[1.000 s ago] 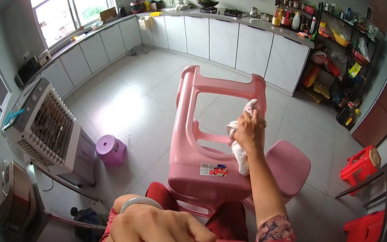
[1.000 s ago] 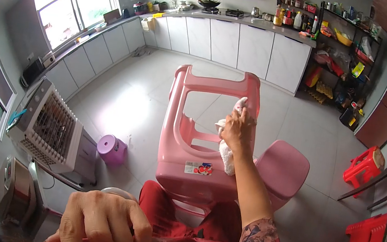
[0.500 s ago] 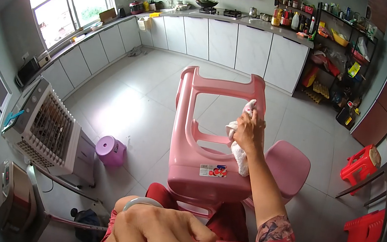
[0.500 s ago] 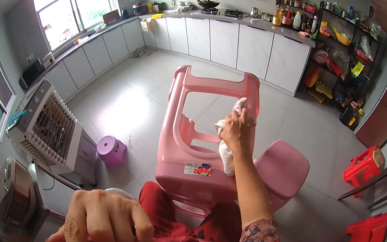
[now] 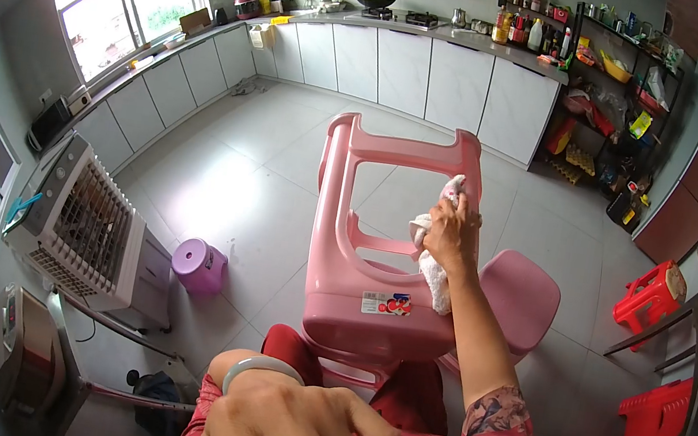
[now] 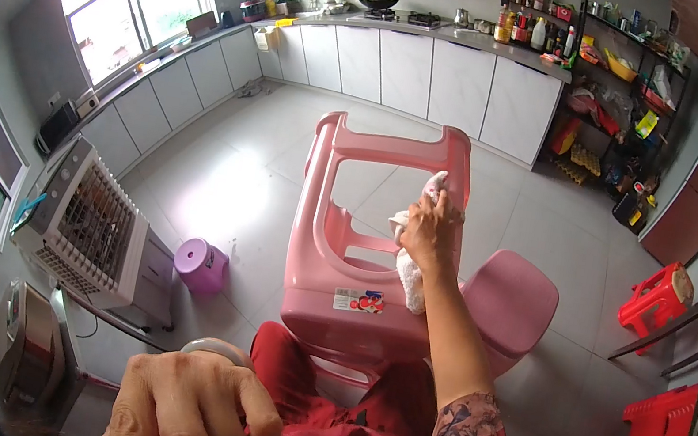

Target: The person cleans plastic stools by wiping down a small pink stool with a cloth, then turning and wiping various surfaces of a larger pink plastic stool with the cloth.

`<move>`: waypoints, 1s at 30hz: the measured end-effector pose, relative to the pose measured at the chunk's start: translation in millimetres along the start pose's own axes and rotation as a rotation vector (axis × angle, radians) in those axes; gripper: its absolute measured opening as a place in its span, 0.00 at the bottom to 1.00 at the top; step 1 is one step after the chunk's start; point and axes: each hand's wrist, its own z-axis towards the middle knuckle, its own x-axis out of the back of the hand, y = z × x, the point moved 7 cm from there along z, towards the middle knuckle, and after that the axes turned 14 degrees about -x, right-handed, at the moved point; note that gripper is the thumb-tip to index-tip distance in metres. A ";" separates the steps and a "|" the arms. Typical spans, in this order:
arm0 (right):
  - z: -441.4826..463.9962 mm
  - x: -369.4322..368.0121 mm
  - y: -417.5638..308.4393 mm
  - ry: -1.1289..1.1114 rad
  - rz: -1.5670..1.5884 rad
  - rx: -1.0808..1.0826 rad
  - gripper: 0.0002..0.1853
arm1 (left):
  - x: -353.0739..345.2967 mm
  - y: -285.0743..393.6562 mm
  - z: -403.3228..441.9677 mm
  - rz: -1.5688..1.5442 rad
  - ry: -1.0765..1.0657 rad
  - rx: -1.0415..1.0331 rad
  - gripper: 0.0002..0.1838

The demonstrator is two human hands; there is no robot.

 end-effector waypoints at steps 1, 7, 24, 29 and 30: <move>0.0 2.6 -0.7 -0.016 -0.004 -0.007 0.11 | 1.3 1.0 -0.3 -0.012 0.004 0.030 0.23; -1.0 3.7 0.1 0.003 -0.021 -0.010 0.11 | 30.4 6.4 -14.6 -0.095 0.115 0.001 0.23; -1.5 -3.0 3.9 0.012 0.029 -0.003 0.15 | 136.4 -97.1 -223.4 1.786 -0.421 0.918 0.26; -2.3 -3.1 4.8 0.016 0.048 0.003 0.15 | 134.5 -96.9 -221.4 1.788 -0.401 0.926 0.27; -2.0 -2.9 4.3 0.011 0.048 0.001 0.15 | 133.5 -96.1 -219.9 1.788 -0.397 0.924 0.26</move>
